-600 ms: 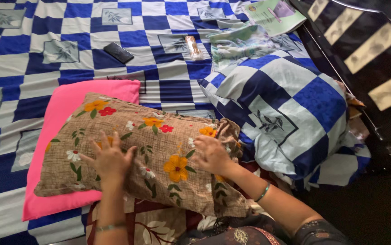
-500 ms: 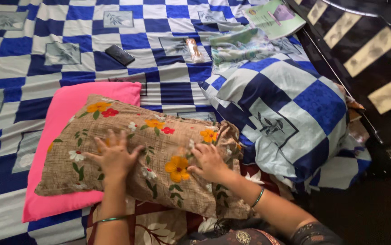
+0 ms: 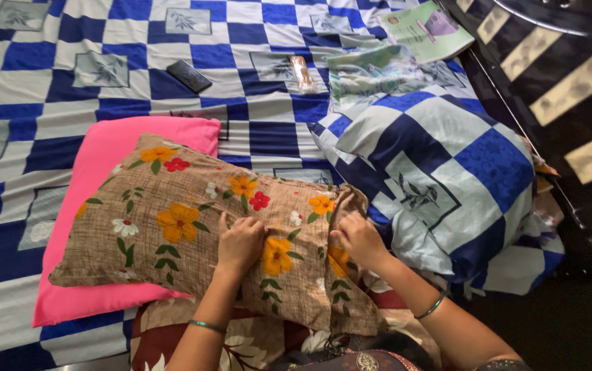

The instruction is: The person places a floral pillowcase over a pink pillow on a bed. They adjust the pillowcase, tuck the pillow inside, and smooth the fabric to fit the pillow.

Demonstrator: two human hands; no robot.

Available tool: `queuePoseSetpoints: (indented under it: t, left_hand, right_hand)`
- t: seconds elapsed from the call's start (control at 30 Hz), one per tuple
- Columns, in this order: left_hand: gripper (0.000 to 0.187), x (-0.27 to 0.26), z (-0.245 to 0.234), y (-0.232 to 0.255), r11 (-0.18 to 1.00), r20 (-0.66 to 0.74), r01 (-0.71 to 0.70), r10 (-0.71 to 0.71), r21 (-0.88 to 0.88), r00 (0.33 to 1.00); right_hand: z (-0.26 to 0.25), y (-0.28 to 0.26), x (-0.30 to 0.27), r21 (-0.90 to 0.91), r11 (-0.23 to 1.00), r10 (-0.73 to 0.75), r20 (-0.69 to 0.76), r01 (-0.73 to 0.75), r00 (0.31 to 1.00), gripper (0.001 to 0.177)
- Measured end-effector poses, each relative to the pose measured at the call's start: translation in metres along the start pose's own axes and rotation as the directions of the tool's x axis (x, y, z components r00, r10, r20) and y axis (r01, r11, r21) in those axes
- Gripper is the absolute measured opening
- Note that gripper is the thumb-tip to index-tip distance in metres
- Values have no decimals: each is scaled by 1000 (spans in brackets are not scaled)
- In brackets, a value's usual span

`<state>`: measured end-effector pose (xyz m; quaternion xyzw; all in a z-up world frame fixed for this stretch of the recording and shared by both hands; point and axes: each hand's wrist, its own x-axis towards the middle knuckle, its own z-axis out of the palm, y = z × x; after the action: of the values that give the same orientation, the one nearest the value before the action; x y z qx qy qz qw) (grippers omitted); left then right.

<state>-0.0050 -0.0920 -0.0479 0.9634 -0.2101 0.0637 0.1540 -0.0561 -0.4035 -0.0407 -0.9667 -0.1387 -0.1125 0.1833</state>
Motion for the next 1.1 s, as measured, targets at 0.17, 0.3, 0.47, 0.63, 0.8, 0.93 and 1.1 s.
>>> queuePoseSetpoints:
  t: [0.17, 0.3, 0.47, 0.63, 0.8, 0.93, 1.1]
  left_hand:
    - [15, 5, 30, 2, 956, -444, 14, -150, -294, 883]
    - [14, 0, 40, 14, 923, -587, 16, -258, -385, 768]
    - [14, -9, 11, 22, 963, -513, 8, -150, -269, 845]
    - [15, 1, -42, 26, 978, -450, 38, -129, -205, 884]
    - [43, 32, -81, -9, 969, -387, 246, -222, 13, 895]
    - [77, 44, -72, -59, 880, -358, 462, -398, 111, 845]
    - [84, 30, -25, -101, 822, -230, 499, -447, 276, 864]
  right_hand:
    - [9, -13, 1, 297, 727, 449, 477, -619, 756, 46]
    - [11, -21, 15, 577, 165, 440, 683, -800, 583, 47]
    - [27, 1, 32, 809, -343, 466, 587, -477, 662, 17]
    - [53, 48, -11, 785, 353, 528, 281, -508, 801, 21]
    - [88, 56, -40, 454, 756, 547, -41, -472, 836, 27]
    - [88, 60, -40, 487, 712, 548, 65, -506, 834, 32]
    - [91, 46, -51, 392, 712, 612, 59, -582, 789, 29]
